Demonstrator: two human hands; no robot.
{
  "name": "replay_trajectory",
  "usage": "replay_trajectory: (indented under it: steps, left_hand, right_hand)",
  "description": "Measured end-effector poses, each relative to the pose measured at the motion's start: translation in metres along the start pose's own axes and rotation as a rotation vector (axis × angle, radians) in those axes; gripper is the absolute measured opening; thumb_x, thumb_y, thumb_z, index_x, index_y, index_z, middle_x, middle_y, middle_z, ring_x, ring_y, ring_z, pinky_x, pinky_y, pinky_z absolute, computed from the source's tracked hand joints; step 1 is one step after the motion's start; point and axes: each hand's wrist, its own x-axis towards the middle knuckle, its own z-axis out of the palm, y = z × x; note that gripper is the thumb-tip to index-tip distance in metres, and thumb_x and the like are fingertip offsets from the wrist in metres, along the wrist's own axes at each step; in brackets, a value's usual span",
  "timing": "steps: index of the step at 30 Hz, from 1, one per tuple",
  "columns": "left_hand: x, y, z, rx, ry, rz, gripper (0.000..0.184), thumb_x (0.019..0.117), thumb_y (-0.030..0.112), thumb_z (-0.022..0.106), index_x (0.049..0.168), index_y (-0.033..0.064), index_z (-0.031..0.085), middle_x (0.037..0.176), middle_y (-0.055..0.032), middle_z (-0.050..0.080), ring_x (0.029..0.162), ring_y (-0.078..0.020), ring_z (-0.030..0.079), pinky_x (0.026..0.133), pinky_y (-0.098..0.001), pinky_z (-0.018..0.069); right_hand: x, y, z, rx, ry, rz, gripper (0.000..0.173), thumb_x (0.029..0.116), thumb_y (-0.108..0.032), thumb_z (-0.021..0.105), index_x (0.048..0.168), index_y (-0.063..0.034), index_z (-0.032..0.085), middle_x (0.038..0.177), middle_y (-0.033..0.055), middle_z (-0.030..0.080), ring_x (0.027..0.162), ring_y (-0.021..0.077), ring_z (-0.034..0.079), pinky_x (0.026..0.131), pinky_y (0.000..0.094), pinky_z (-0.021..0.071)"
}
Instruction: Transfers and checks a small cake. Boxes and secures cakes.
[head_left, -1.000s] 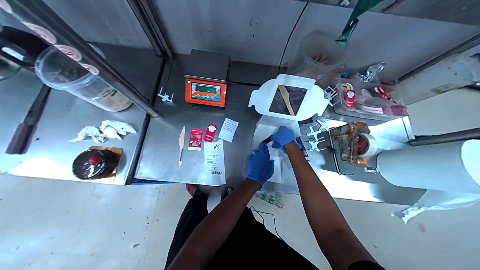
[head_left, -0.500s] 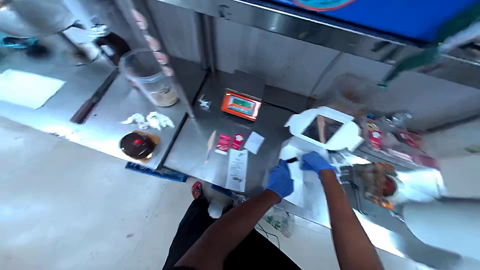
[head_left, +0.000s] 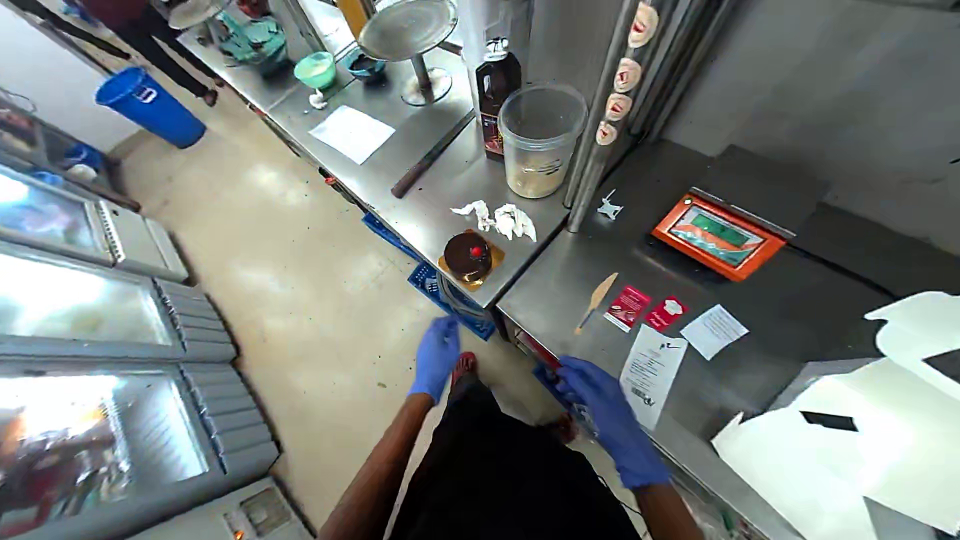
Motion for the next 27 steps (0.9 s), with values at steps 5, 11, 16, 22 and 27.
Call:
replay_trajectory:
  steps: [5,11,16,22,27]
  left_hand:
    - [0.105,-0.066,-0.053,0.006,0.112,0.081,0.04,0.1074,0.017,0.046,0.146,0.0095,0.055,0.138,-0.0217,0.058,0.125,-0.0359,0.059,0.105,-0.0559,0.0478]
    - [0.163,-0.072,-0.063,0.086,-0.116,0.341,0.046,0.1052,0.013,0.048,0.151,0.0116,0.049,0.14,-0.0226,0.056,0.122,-0.0391,0.06,0.098,-0.0612,0.0514]
    - [0.161,-0.07,-0.063,0.031,-0.182,0.361,0.047,0.1021,0.01,0.051,0.149,0.011,0.052,0.138,-0.0216,0.057,0.118,-0.0382,0.062,0.094,-0.0599,0.0536]
    - [0.153,-0.057,-0.071,-0.297,-0.332,0.122,0.04,0.1069,0.019,0.05,0.146,0.0099,0.052,0.141,-0.0186,0.055,0.119,-0.0349,0.06,0.097,-0.0555,0.0508]
    - [0.161,-0.048,-0.081,-0.439,-0.393,-0.007,0.036,0.1091,0.026,0.046,0.139,0.0075,0.055,0.127,-0.02,0.063,0.109,-0.0335,0.062,0.091,-0.053,0.051]
  right_hand:
    - [0.086,-0.023,0.125,-0.385,0.086,-0.168,0.048,0.1042,-0.02,0.051,0.15,-0.0067,0.05,0.116,0.0157,0.07,0.106,0.0279,0.068,0.096,0.0485,0.0537]
    - [0.133,-0.038,0.204,-0.575,0.376,-0.035,0.05,0.1048,-0.02,0.048,0.152,-0.0019,0.045,0.126,0.0242,0.064,0.114,0.0394,0.065,0.094,0.0566,0.0531]
    - [0.141,-0.046,0.243,-0.542,0.494,0.119,0.052,0.1051,-0.018,0.045,0.154,-0.0012,0.039,0.125,0.0259,0.062,0.112,0.0409,0.065,0.093,0.0578,0.0527]
    - [0.15,-0.068,0.253,0.316,0.716,0.172,0.035,0.107,-0.014,0.046,0.139,-0.0009,0.054,0.107,0.0182,0.063,0.084,0.0253,0.064,0.074,0.0432,0.0554]
    - [0.155,-0.081,0.249,0.474,0.764,0.313,0.033,0.1061,-0.014,0.046,0.135,-0.002,0.055,0.11,0.0187,0.062,0.086,0.0261,0.062,0.073,0.0433,0.0532]
